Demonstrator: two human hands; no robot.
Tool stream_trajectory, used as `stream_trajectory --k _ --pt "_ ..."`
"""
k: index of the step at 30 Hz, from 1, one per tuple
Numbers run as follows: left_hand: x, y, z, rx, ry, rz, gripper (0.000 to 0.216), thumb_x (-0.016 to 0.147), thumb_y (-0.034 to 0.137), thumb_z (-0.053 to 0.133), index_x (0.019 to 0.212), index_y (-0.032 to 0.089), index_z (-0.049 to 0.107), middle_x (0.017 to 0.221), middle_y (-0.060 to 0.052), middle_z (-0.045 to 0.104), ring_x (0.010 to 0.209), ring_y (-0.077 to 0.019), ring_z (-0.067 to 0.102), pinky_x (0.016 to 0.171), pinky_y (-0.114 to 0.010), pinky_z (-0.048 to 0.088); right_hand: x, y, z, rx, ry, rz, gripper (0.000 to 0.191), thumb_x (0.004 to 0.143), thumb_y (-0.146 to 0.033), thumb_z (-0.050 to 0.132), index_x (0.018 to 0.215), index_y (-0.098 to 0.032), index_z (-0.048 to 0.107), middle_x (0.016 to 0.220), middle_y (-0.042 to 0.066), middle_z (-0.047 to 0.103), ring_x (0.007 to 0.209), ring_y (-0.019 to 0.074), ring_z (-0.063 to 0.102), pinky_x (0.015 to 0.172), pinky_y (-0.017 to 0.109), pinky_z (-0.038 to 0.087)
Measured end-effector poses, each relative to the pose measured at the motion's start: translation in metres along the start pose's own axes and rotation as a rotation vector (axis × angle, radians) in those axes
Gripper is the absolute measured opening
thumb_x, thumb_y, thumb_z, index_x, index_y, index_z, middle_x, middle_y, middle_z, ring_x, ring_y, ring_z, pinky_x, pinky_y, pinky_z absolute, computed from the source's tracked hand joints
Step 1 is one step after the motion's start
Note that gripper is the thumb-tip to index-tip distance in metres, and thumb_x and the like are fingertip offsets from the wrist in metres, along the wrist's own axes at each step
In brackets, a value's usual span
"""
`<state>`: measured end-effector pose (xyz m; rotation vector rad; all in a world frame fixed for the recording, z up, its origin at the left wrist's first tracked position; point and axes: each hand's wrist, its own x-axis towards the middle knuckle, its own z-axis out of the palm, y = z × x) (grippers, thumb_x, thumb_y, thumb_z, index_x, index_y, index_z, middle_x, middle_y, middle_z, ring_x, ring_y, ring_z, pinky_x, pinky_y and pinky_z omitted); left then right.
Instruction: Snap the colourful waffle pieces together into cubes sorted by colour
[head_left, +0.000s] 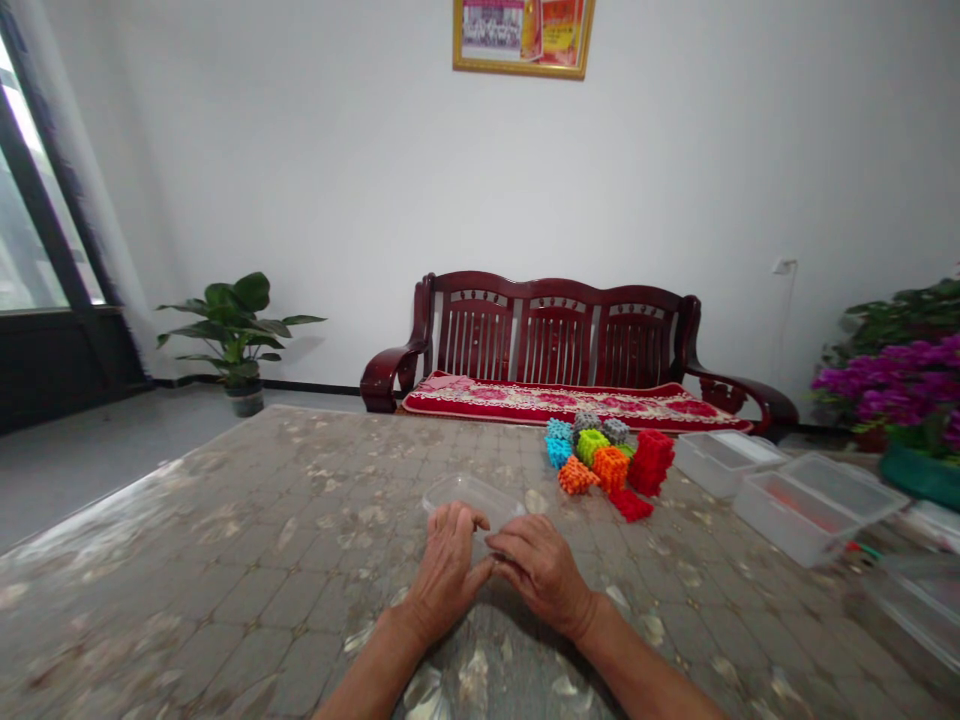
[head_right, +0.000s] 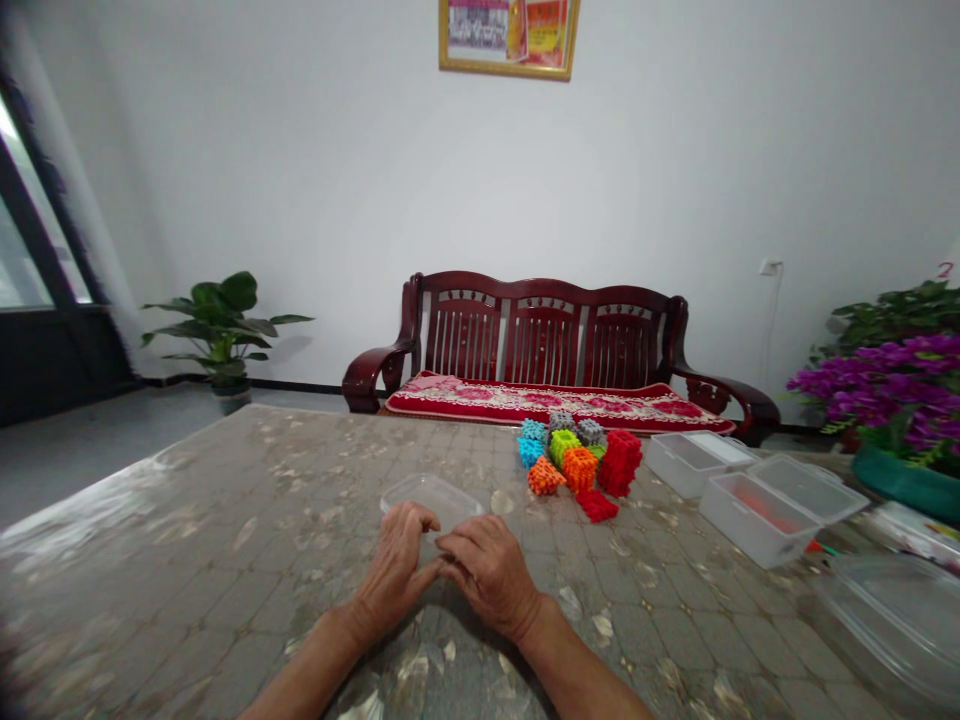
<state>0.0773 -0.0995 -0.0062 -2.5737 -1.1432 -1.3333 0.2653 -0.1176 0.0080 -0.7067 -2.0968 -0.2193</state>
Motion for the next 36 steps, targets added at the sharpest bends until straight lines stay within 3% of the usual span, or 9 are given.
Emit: stream_trajectory --k 6,12,16,20,27,32,36 --pt "0.004 0.004 -0.004 -0.033 -0.041 -0.029 0.023 0.079 0.019 0.064 0.097 0.021 0.050 0.094 -0.003 0.057 0.092 -0.0223 0.052 0.084 -0.038 0.041 0.000 0.003 -0.002 -0.088 -0.007 -0.075 0.023 0.099 -0.031 0.051 0.114 -0.020 0.063 0.091 0.006 0.070 0.085 0.0179 0.061 0.077 0.033 0.046" --pt "0.008 0.012 -0.008 0.018 -0.162 -0.098 0.013 0.079 0.021 0.062 0.091 0.023 0.056 0.094 -0.003 0.063 0.092 -0.0234 0.053 0.084 -0.039 0.040 0.003 0.001 -0.002 -0.178 -0.024 -0.131 0.016 0.099 -0.021 0.048 0.104 -0.019 0.063 0.082 0.004 0.069 0.079 0.0163 0.060 0.074 0.031 0.045" --pt "0.011 0.017 -0.011 0.033 -0.173 -0.116 0.018 0.075 0.019 0.062 0.092 0.024 0.058 0.101 -0.004 0.066 0.097 -0.0250 0.055 0.087 -0.041 0.040 0.003 -0.002 0.001 -0.190 -0.036 -0.098 0.016 0.098 -0.020 0.046 0.099 -0.021 0.061 0.080 0.003 0.068 0.077 0.0167 0.060 0.072 0.030 0.046" --pt "0.013 0.020 -0.014 0.019 -0.181 -0.126 0.018 0.072 0.019 0.062 0.089 0.024 0.058 0.096 -0.002 0.067 0.096 -0.0250 0.056 0.088 -0.042 0.040 0.005 -0.005 0.002 -0.157 -0.037 -0.057 0.017 0.097 -0.017 0.044 0.096 -0.021 0.061 0.077 0.003 0.066 0.074 0.0171 0.058 0.067 0.029 0.044" --pt "0.014 0.025 -0.022 0.021 -0.196 -0.154 0.009 0.081 0.029 0.059 0.088 0.024 0.060 0.090 -0.002 0.068 0.095 -0.0249 0.058 0.092 -0.045 0.041 0.012 -0.010 0.000 -0.108 -0.022 0.028 0.021 0.096 -0.016 0.043 0.087 -0.020 0.062 0.074 0.003 0.063 0.070 0.0165 0.056 0.063 0.028 0.041" --pt "0.014 0.023 -0.021 -0.020 -0.129 -0.184 0.011 0.078 0.024 0.060 0.088 0.025 0.061 0.090 0.000 0.069 0.096 -0.0225 0.061 0.116 -0.056 0.020 0.012 -0.011 0.003 -0.066 0.040 0.043 0.021 0.098 -0.019 0.044 0.091 -0.020 0.064 0.075 0.003 0.065 0.071 0.0161 0.057 0.065 0.028 0.043" --pt "0.012 0.018 -0.015 0.010 -0.089 -0.188 0.027 0.071 0.021 0.062 0.098 0.025 0.062 0.112 -0.005 0.068 0.119 -0.0276 0.056 0.118 -0.060 0.017 0.011 -0.011 0.003 -0.039 0.092 0.062 0.020 0.096 -0.015 0.046 0.096 -0.020 0.065 0.078 0.004 0.067 0.074 0.0162 0.060 0.068 0.028 0.046"
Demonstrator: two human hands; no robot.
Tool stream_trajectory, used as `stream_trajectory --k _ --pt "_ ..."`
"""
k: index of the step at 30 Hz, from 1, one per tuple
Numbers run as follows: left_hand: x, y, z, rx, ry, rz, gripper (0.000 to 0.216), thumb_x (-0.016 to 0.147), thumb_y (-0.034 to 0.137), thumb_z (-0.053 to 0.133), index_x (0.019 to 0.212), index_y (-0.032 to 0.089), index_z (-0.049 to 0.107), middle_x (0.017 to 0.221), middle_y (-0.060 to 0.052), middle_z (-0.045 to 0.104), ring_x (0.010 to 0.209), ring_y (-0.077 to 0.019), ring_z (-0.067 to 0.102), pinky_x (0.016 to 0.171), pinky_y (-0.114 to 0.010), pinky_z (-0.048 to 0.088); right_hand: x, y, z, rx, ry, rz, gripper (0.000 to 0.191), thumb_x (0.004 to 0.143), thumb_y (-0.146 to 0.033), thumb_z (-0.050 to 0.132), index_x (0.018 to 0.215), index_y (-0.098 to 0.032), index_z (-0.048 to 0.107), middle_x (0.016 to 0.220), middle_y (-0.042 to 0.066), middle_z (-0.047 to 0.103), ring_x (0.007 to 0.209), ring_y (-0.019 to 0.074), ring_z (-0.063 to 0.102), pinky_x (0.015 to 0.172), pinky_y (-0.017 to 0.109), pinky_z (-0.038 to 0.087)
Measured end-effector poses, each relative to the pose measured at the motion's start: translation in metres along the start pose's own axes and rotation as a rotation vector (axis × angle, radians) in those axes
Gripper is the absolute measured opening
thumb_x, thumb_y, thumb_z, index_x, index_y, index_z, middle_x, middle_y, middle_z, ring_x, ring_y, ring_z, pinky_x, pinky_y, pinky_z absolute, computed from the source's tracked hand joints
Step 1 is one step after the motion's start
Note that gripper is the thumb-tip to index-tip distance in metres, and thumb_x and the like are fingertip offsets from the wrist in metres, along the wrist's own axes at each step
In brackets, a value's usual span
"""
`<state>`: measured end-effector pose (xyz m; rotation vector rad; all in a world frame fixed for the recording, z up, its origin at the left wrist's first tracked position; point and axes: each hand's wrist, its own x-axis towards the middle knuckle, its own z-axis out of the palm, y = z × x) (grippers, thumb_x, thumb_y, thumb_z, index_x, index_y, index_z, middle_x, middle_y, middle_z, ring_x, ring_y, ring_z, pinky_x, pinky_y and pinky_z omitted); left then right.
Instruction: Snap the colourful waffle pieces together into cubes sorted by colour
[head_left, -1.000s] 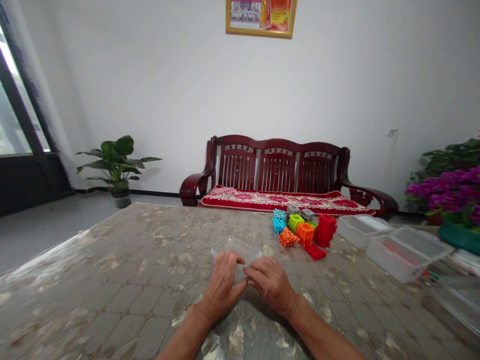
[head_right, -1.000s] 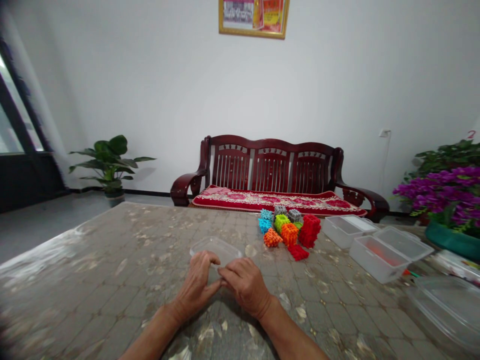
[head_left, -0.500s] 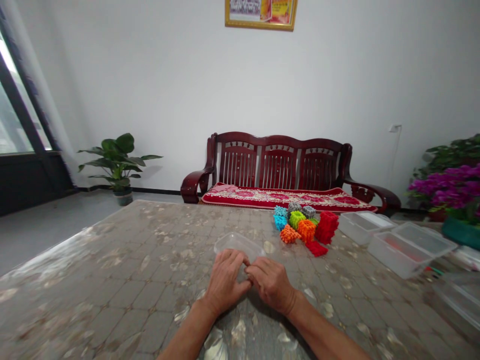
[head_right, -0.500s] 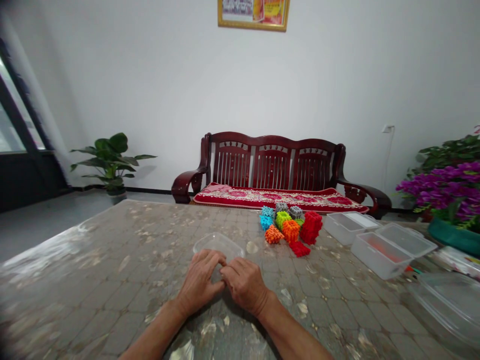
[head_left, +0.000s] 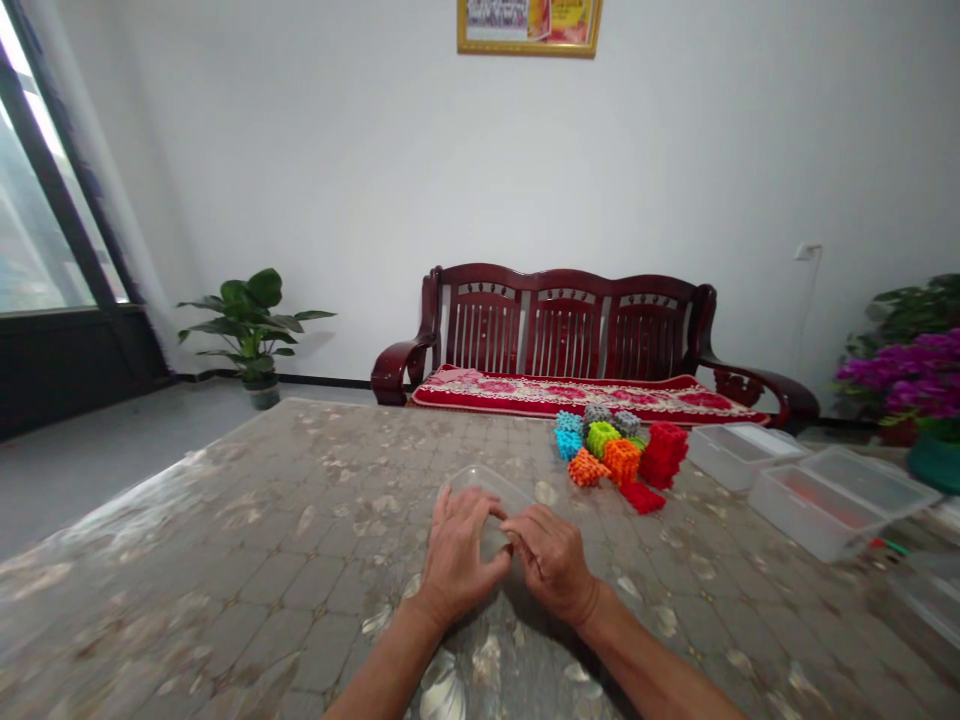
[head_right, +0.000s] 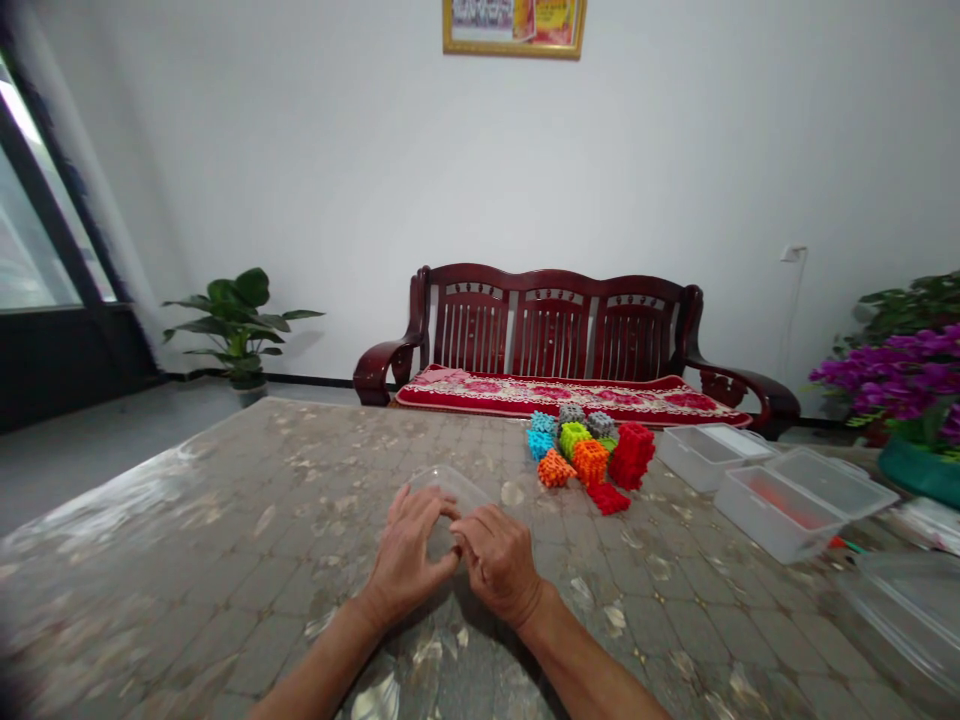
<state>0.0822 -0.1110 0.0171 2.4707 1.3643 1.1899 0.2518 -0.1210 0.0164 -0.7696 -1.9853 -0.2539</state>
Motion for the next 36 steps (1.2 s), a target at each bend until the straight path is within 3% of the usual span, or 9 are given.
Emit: stream_trajectory --k 4,10,12,16,19,22,24,30,36 --pt "-0.002 -0.008 0.007 0.060 0.110 -0.025 0.067 0.070 0.022 0.066 0.134 0.025 0.049 0.149 -0.013 0.044 0.145 -0.0356 0.031 0.116 -0.067 0.016 0.003 0.006 -0.002 0.016 0.116 0.130 0.021 0.097 -0.018 0.047 0.096 -0.022 0.068 0.081 0.004 0.069 0.076 0.0166 0.063 0.072 0.029 0.049" --pt "-0.003 -0.016 0.018 -0.044 0.177 -0.073 0.099 0.071 0.023 0.069 0.156 0.024 0.017 0.163 -0.020 0.012 0.151 -0.0368 0.016 0.115 -0.061 0.029 0.009 0.031 -0.004 0.130 0.383 0.524 0.025 0.097 -0.034 0.048 0.091 -0.021 0.069 0.078 0.002 0.067 0.072 0.0162 0.062 0.069 0.029 0.052" --pt "-0.003 -0.020 0.020 -0.073 0.143 -0.090 0.094 0.074 0.024 0.068 0.155 0.024 0.021 0.163 -0.019 0.015 0.150 -0.0350 0.020 0.114 -0.058 0.032 0.007 0.042 -0.004 0.201 0.473 0.647 0.029 0.095 -0.040 0.049 0.094 -0.019 0.069 0.075 0.002 0.067 0.067 0.0162 0.061 0.065 0.029 0.053" --pt "-0.003 -0.029 0.017 -0.069 -0.040 -0.031 0.063 0.074 0.030 0.073 0.135 0.027 0.056 0.147 -0.013 0.049 0.142 -0.0330 0.037 0.111 -0.056 0.038 -0.003 0.063 -0.006 0.319 0.530 0.794 0.040 0.090 -0.045 0.053 0.112 -0.015 0.068 0.084 0.006 0.069 0.067 0.0166 0.061 0.060 0.030 0.054" --pt "-0.002 -0.034 0.012 -0.030 -0.116 0.034 0.043 0.069 0.033 0.079 0.111 0.027 0.070 0.125 -0.008 0.066 0.132 -0.0325 0.048 0.106 -0.054 0.043 -0.012 0.075 -0.012 0.253 0.464 0.780 0.043 0.086 -0.043 0.060 0.117 -0.016 0.067 0.092 0.008 0.071 0.075 0.0189 0.063 0.067 0.034 0.056" --pt "0.000 -0.036 0.010 0.019 -0.075 0.072 0.018 0.071 0.032 0.078 0.088 0.026 0.072 0.107 -0.005 0.072 0.115 -0.0285 0.060 0.098 -0.049 0.048 -0.017 0.082 -0.020 0.129 0.371 0.697 0.035 0.085 -0.039 0.061 0.111 -0.018 0.070 0.093 0.009 0.072 0.084 0.0216 0.065 0.081 0.040 0.055" --pt "0.000 -0.037 0.010 0.048 -0.030 0.073 0.010 0.075 0.031 0.074 0.079 0.024 0.068 0.098 -0.004 0.072 0.104 -0.0252 0.064 0.093 -0.044 0.050 -0.018 0.082 -0.026 0.063 0.301 0.639 0.030 0.086 -0.038 0.059 0.105 -0.018 0.071 0.090 0.009 0.072 0.083 0.0223 0.065 0.083 0.041 0.054" --pt "0.001 -0.042 0.013 0.132 0.072 0.022 0.004 0.079 0.027 0.068 0.078 0.025 0.066 0.095 -0.003 0.071 0.095 -0.0230 0.064 0.088 -0.041 0.050 -0.038 0.075 -0.063 -0.052 -0.021 0.465 0.017 0.083 -0.021 0.054 0.093 -0.022 0.068 0.085 0.005 0.070 0.080 0.0210 0.065 0.076 0.035 0.053" --pt "-0.001 -0.046 0.017 0.144 0.145 0.048 0.003 0.080 0.025 0.066 0.083 0.027 0.068 0.100 -0.003 0.071 0.102 -0.0240 0.064 0.092 -0.043 0.049 -0.088 0.072 -0.131 -0.050 -0.288 0.475 0.026 0.066 -0.006 0.048 0.079 -0.024 0.060 0.083 0.003 0.066 0.083 0.0219 0.064 0.077 0.035 0.052"
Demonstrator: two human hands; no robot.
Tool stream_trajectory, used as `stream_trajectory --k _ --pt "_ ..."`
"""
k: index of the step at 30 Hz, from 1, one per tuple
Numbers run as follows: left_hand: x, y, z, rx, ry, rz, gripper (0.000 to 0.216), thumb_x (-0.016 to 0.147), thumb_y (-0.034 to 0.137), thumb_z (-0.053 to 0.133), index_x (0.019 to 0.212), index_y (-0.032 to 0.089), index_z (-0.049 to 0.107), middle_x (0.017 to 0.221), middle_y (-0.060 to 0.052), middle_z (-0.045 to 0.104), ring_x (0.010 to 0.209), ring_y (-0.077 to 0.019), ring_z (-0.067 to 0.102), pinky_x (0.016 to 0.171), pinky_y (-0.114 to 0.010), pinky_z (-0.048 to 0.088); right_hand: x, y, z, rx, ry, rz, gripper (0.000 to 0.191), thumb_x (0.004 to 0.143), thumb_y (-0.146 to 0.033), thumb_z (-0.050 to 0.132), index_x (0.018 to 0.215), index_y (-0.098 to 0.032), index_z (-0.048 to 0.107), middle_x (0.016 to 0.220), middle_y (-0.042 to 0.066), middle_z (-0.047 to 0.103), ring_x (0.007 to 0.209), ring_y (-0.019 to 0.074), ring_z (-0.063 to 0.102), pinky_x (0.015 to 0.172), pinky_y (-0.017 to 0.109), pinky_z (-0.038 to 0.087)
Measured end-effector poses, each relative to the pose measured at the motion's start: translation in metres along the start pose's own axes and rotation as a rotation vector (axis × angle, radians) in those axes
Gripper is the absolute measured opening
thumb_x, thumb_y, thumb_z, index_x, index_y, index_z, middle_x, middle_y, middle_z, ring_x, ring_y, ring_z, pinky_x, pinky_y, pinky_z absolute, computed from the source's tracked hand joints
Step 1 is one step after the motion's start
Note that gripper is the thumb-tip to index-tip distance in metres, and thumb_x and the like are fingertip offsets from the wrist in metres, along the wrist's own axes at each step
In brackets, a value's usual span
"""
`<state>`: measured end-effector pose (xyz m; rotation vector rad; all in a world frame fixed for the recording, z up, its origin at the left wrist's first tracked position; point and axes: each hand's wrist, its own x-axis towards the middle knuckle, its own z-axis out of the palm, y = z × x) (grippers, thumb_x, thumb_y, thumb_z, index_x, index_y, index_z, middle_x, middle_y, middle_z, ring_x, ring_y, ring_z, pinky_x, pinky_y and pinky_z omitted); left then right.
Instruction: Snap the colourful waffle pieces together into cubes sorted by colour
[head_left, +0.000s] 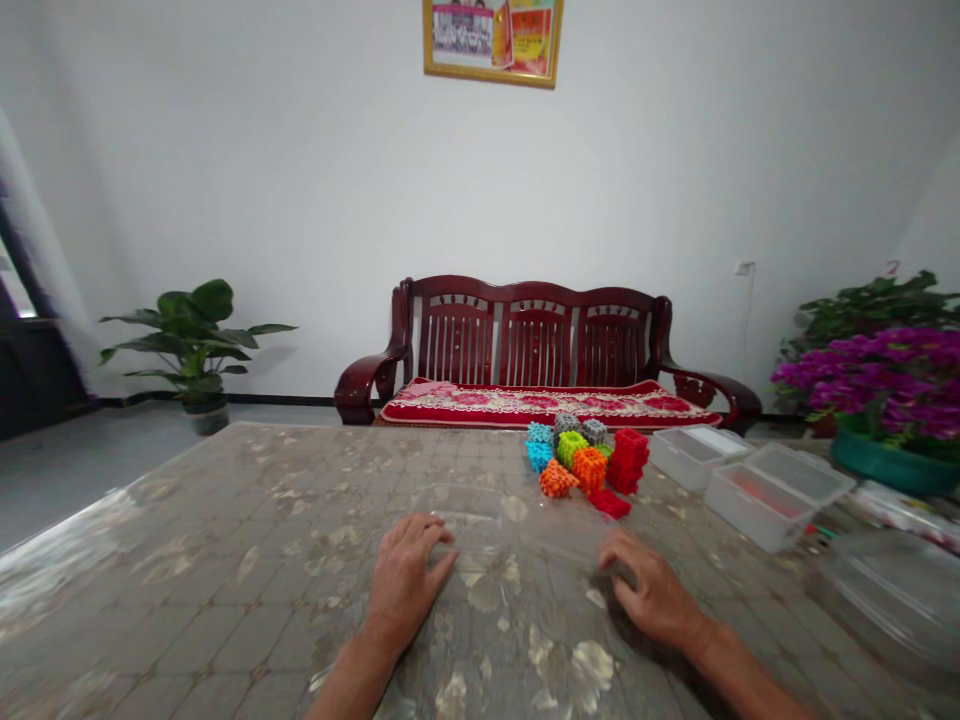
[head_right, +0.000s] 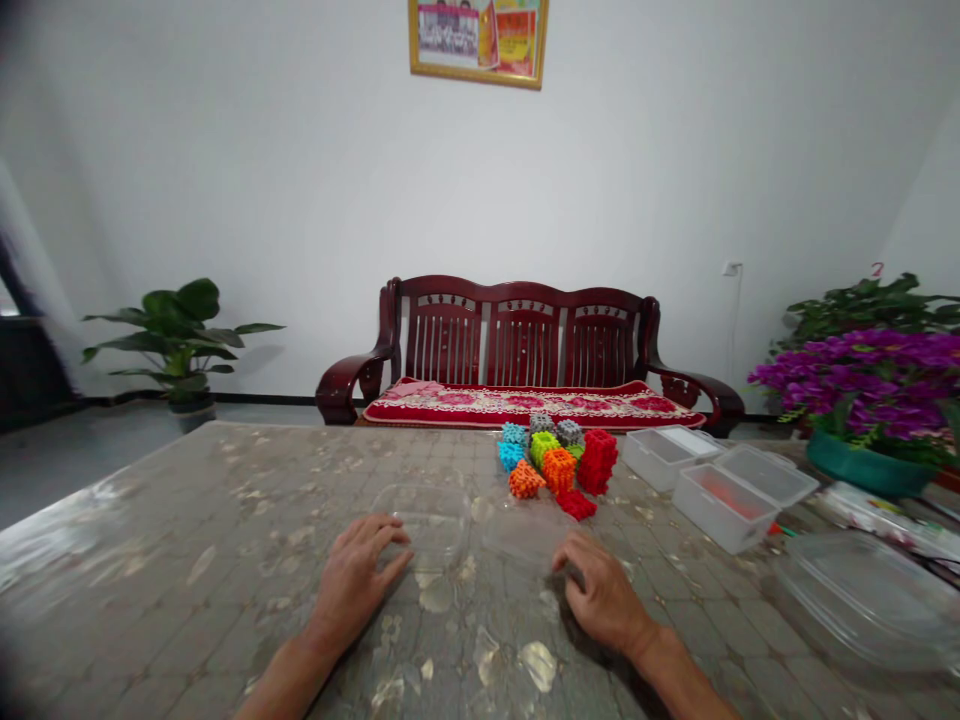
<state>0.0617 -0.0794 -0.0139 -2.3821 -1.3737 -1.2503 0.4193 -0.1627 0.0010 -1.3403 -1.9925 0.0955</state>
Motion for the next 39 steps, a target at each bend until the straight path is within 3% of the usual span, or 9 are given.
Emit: stream_trajectory --k 3,7,11,15,18,27,30,39 --pt "-0.001 0.000 0.000 0.000 0.021 0.002 0.007 0.080 0.027 0.066 0.086 0.028 0.069 0.103 -0.004 0.071 0.103 -0.0246 0.064 0.093 -0.043 0.051 -0.023 0.015 -0.024 0.016 -0.079 0.051 0.031 0.056 -0.006 0.043 0.074 -0.025 0.058 0.080 0.003 0.065 0.082 0.0227 0.064 0.078 0.037 0.052" --pt "-0.003 0.001 0.001 -0.029 0.039 -0.003 0.019 0.078 0.029 0.070 0.097 0.028 0.069 0.112 -0.005 0.069 0.109 -0.0257 0.061 0.095 -0.045 0.051 -0.025 0.023 -0.037 -0.019 0.018 0.128 0.033 0.057 -0.011 0.044 0.080 -0.025 0.063 0.101 0.007 0.070 0.102 0.0273 0.064 0.094 0.046 0.050" --pt "-0.004 -0.002 0.004 -0.065 0.065 -0.037 0.032 0.080 0.035 0.069 0.111 0.029 0.067 0.125 -0.007 0.063 0.117 -0.0264 0.057 0.099 -0.046 0.050 -0.008 0.016 -0.017 -0.172 0.003 0.099 0.038 0.077 -0.024 0.055 0.112 -0.024 0.069 0.123 0.011 0.067 0.118 0.0293 0.060 0.104 0.051 0.045" --pt "-0.005 -0.009 0.011 -0.090 0.066 -0.131 0.038 0.083 0.038 0.064 0.119 0.027 0.065 0.138 -0.010 0.053 0.128 -0.0294 0.048 0.106 -0.052 0.045 0.006 0.006 0.011 -0.266 -0.216 0.159 0.060 0.087 -0.045 0.056 0.143 -0.026 0.051 0.148 0.012 0.050 0.135 0.0301 0.047 0.113 0.054 0.036" --pt "-0.004 -0.014 0.017 -0.139 0.038 -0.201 0.040 0.085 0.041 0.061 0.122 0.026 0.065 0.142 -0.012 0.049 0.132 -0.0312 0.045 0.108 -0.056 0.041 0.004 0.003 0.018 -0.298 -0.373 0.215 0.066 0.092 -0.053 0.049 0.152 -0.029 0.037 0.158 0.009 0.036 0.144 0.0298 0.035 0.117 0.053 0.029" --pt "-0.004 -0.018 0.028 -0.284 -0.045 -0.284 0.043 0.090 0.043 0.051 0.128 0.023 0.059 0.147 -0.013 0.043 0.140 -0.0293 0.040 0.115 -0.053 0.036 -0.038 0.030 -0.030 -0.312 -0.480 0.169 0.059 0.097 -0.058 0.039 0.152 -0.037 0.033 0.162 0.001 0.028 0.149 0.0267 0.023 0.121 0.053 0.020" --pt "-0.005 -0.018 0.028 -0.306 -0.047 -0.302 0.044 0.090 0.043 0.052 0.127 0.022 0.059 0.147 -0.014 0.043 0.140 -0.0297 0.040 0.115 -0.053 0.036 -0.053 0.049 -0.046 -0.327 -0.444 0.169 0.058 0.097 -0.058 0.039 0.151 -0.038 0.035 0.161 0.001 0.031 0.149 0.0256 0.026 0.121 0.051 0.021" --pt "-0.004 -0.017 0.026 -0.335 -0.065 -0.313 0.044 0.090 0.043 0.051 0.128 0.022 0.058 0.147 -0.014 0.042 0.141 -0.0301 0.038 0.116 -0.056 0.032 -0.075 0.122 -0.066 -0.470 -0.108 0.285 0.054 0.095 -0.057 0.039 0.139 -0.030 0.056 0.148 0.005 0.051 0.136 0.0259 0.047 0.115 0.049 0.035"
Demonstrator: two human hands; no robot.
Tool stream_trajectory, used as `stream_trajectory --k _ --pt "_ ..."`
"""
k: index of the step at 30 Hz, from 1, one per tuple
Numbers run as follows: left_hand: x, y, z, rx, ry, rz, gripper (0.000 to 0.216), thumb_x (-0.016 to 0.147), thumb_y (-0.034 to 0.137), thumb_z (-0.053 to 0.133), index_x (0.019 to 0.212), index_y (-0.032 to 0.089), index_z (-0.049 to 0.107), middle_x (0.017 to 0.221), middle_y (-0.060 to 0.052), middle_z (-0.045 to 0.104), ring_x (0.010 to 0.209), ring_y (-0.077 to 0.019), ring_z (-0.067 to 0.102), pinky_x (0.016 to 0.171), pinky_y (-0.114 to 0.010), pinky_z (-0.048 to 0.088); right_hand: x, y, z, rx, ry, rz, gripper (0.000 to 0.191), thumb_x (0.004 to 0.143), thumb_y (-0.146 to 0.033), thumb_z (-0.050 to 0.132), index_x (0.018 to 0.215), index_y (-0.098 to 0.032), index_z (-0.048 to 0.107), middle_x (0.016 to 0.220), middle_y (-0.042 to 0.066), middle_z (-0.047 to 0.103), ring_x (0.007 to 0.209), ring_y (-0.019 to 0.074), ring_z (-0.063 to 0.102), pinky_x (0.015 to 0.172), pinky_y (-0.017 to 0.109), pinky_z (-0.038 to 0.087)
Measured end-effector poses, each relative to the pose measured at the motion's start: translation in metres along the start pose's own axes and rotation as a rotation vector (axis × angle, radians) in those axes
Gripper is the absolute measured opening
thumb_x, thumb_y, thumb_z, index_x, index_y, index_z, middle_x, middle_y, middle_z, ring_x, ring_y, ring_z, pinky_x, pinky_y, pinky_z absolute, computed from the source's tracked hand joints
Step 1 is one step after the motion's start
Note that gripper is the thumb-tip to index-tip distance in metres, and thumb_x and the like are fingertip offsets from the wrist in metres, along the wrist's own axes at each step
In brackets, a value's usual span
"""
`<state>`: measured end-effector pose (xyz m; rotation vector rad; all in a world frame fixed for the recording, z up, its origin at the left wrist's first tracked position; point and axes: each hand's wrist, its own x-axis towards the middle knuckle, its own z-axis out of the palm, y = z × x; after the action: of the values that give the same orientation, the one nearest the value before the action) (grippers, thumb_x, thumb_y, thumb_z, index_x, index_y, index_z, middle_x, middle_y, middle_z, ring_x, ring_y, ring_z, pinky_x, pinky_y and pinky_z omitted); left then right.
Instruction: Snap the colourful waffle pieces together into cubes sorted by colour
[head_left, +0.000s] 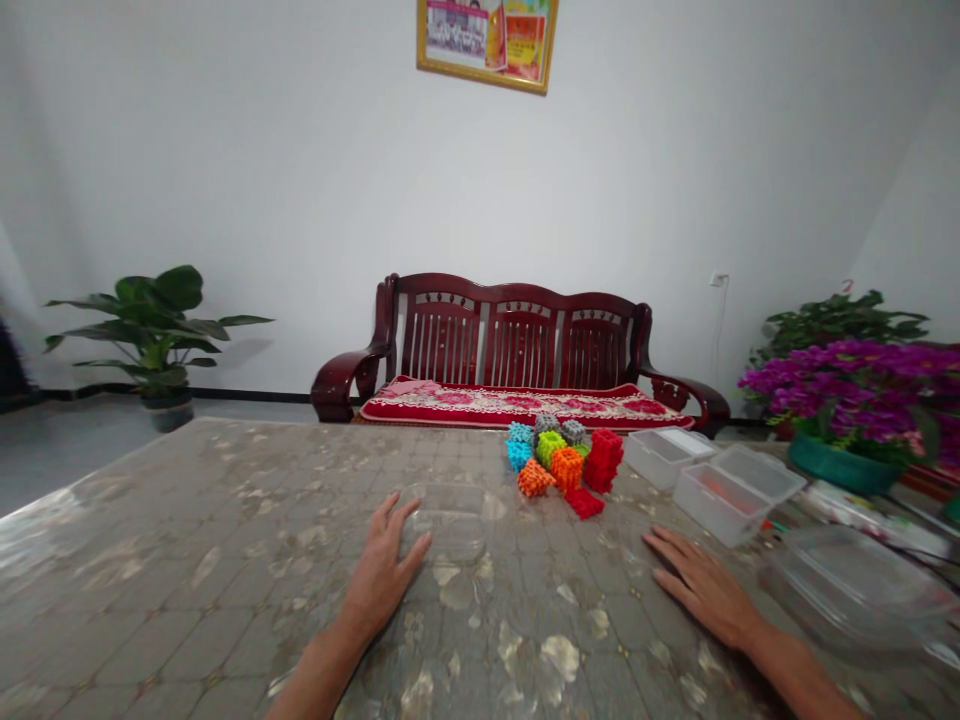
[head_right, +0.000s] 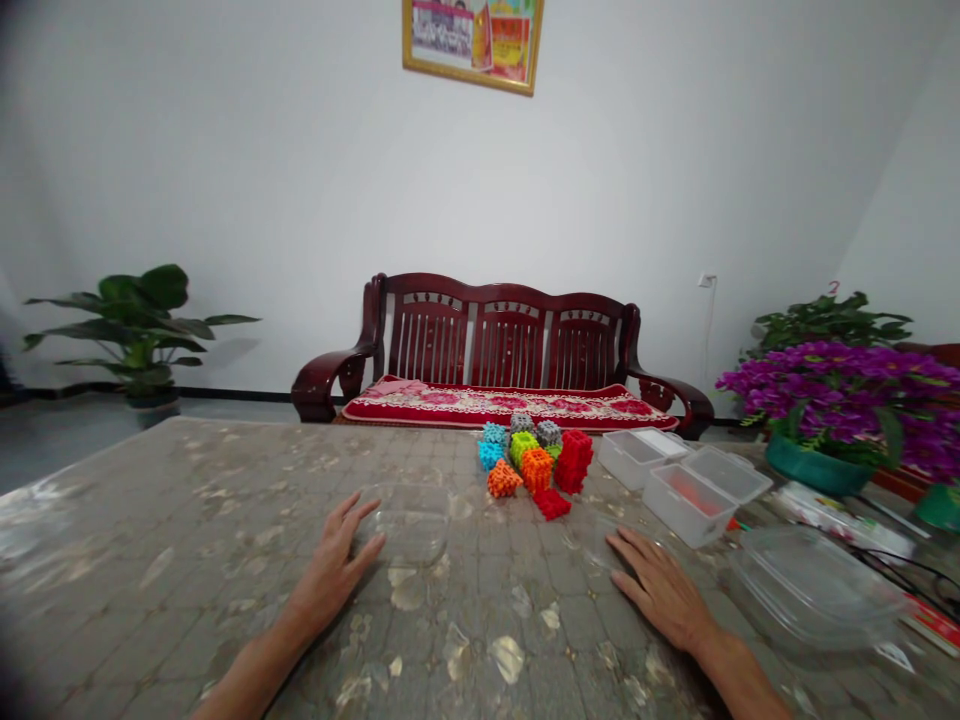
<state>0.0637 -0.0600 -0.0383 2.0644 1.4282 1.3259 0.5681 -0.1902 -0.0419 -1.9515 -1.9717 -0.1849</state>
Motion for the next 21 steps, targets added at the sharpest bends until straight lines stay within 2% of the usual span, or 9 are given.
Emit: stream_trajectory --k 6,10,12,14,17,21 --pt "0.000 -0.001 0.001 -0.007 0.008 -0.017 0.044 0.089 0.043 0.053 0.127 0.022 0.059 0.147 -0.014 0.041 0.141 -0.0300 0.039 0.115 -0.055 0.035 0.008 0.009 0.000 -0.039 0.125 -0.050 0.046 0.094 -0.052 0.044 0.123 -0.026 0.068 0.135 0.008 0.063 0.124 0.0268 0.059 0.108 0.050 0.044" --pt "-0.001 -0.001 0.002 -0.007 -0.006 -0.029 0.045 0.087 0.042 0.055 0.128 0.023 0.059 0.148 -0.013 0.040 0.141 -0.0294 0.039 0.115 -0.053 0.036 0.014 -0.005 -0.004 -0.086 0.280 -0.129 0.036 0.090 -0.047 0.053 0.112 -0.025 0.072 0.121 0.009 0.070 0.112 0.0279 0.065 0.101 0.051 0.049" --pt "-0.002 -0.001 0.002 -0.006 -0.027 -0.029 0.045 0.086 0.041 0.056 0.128 0.023 0.059 0.149 -0.013 0.039 0.141 -0.0299 0.039 0.115 -0.053 0.036 0.019 -0.024 -0.004 -0.051 0.344 -0.162 0.032 0.090 -0.039 0.053 0.111 -0.024 0.072 0.117 0.009 0.072 0.109 0.0268 0.067 0.100 0.048 0.051" --pt "-0.002 0.000 0.002 -0.004 -0.049 -0.032 0.046 0.086 0.040 0.057 0.128 0.023 0.059 0.150 -0.014 0.038 0.141 -0.0306 0.040 0.114 -0.054 0.036 0.026 -0.052 -0.004 0.033 0.339 -0.198 0.029 0.091 -0.031 0.051 0.110 -0.024 0.071 0.114 0.008 0.073 0.107 0.0242 0.067 0.098 0.044 0.052" --pt "-0.002 0.002 0.001 -0.001 -0.061 -0.041 0.046 0.086 0.041 0.056 0.128 0.022 0.058 0.150 -0.015 0.038 0.140 -0.0308 0.041 0.114 -0.054 0.036 0.041 -0.104 0.000 0.215 0.234 -0.200 0.030 0.091 -0.025 0.048 0.111 -0.024 0.071 0.115 0.007 0.073 0.109 0.0221 0.066 0.101 0.041 0.051" --pt "-0.002 0.003 0.002 -0.001 -0.065 -0.050 0.045 0.086 0.041 0.056 0.128 0.024 0.058 0.150 -0.014 0.038 0.139 -0.0304 0.043 0.113 -0.054 0.038 0.063 -0.170 0.017 0.501 0.073 -0.052 0.041 0.090 -0.034 0.052 0.127 -0.021 0.064 0.128 0.010 0.067 0.118 0.0250 0.062 0.105 0.044 0.047"
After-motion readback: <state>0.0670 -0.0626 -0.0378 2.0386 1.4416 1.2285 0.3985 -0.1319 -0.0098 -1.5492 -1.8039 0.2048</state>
